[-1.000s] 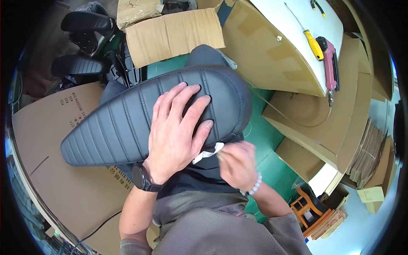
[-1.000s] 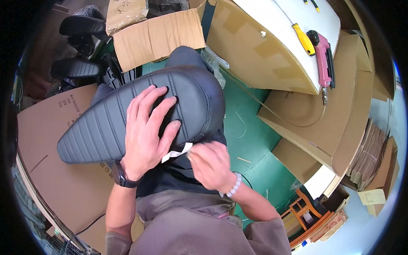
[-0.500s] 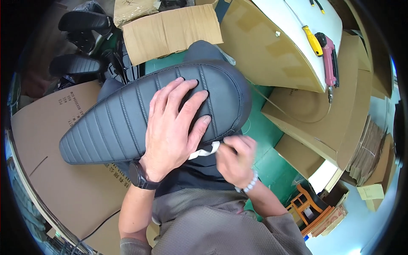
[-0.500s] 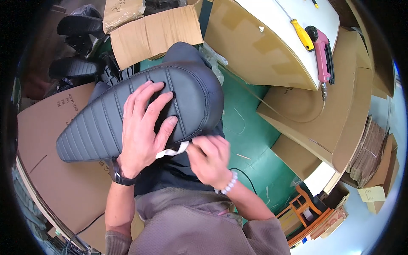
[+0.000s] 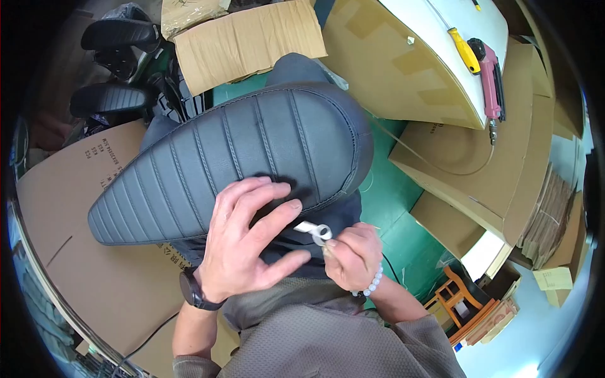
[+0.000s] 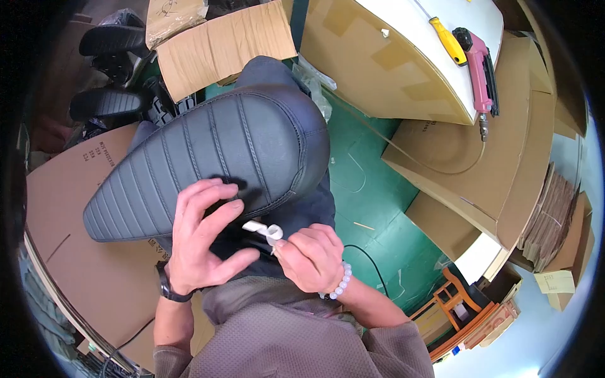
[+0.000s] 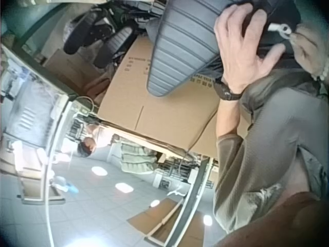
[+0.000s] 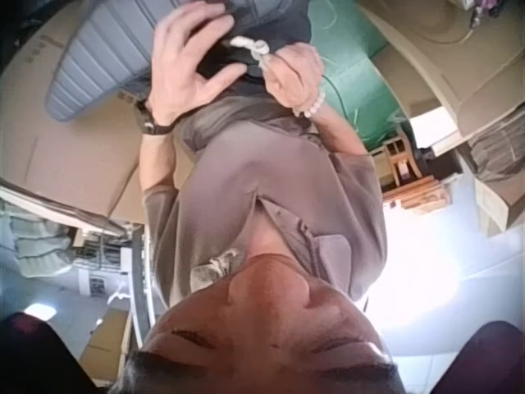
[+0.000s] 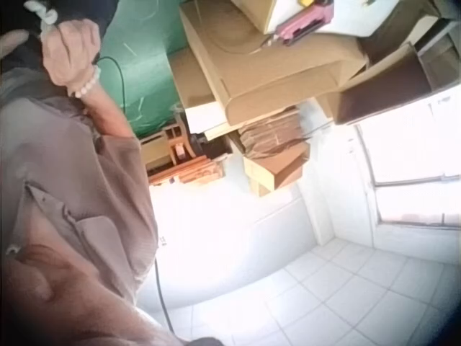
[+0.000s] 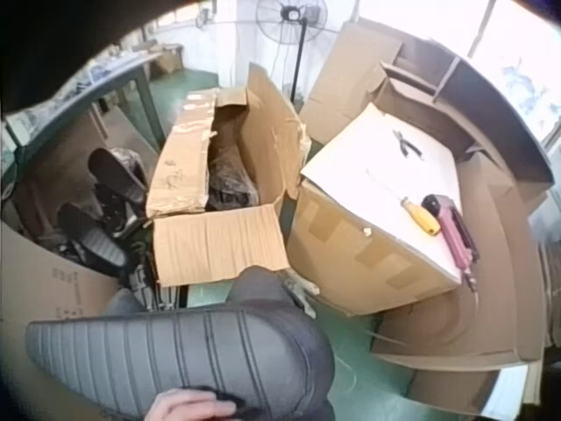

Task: Unpacking, inspecting, trimming threads with a lighter, using a heat gun for finishing, and cleaning a motorcycle seat with a cloth and solvent.

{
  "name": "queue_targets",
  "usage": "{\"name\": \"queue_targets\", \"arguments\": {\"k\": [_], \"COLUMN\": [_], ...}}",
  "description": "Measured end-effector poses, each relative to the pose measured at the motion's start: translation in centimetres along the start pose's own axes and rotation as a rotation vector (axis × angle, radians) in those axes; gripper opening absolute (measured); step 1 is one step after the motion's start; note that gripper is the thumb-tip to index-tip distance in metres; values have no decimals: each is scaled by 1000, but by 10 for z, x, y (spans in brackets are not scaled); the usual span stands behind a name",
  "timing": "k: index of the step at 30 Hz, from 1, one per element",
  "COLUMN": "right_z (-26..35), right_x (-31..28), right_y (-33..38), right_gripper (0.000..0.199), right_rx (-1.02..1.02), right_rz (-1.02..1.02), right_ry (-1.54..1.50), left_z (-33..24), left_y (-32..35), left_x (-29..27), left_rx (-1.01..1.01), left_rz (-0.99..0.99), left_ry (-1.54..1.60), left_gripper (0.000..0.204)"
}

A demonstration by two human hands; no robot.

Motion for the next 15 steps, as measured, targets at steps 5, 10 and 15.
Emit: {"name": "queue_targets", "arguments": {"k": [5, 10, 15], "right_z": [-3, -12, -15], "right_x": [-4, 6, 7], "right_y": [-9, -17, -9], "right_gripper": [24, 18, 27], "right_rx": [63, 123, 81], "right_rz": [-3, 62, -66], "right_ry": [-12, 22, 27], "left_z": [5, 10, 6], "left_y": [-6, -8, -10], "left_x": [7, 8, 7], "left_rx": [-140, -171, -153], "left_rz": [77, 74, 60], "left_ry": [-259, -272, -254], "left_gripper": [68, 61, 60]}}
Point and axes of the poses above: each hand's wrist, its own y-axis away from the middle knuckle, its own x-axis out of the palm, z = x × y, the point moved 5 cm from there along -y, towards the middle knuckle, and after that the axes turned 15 degrees about z, right-handed, at the moved point
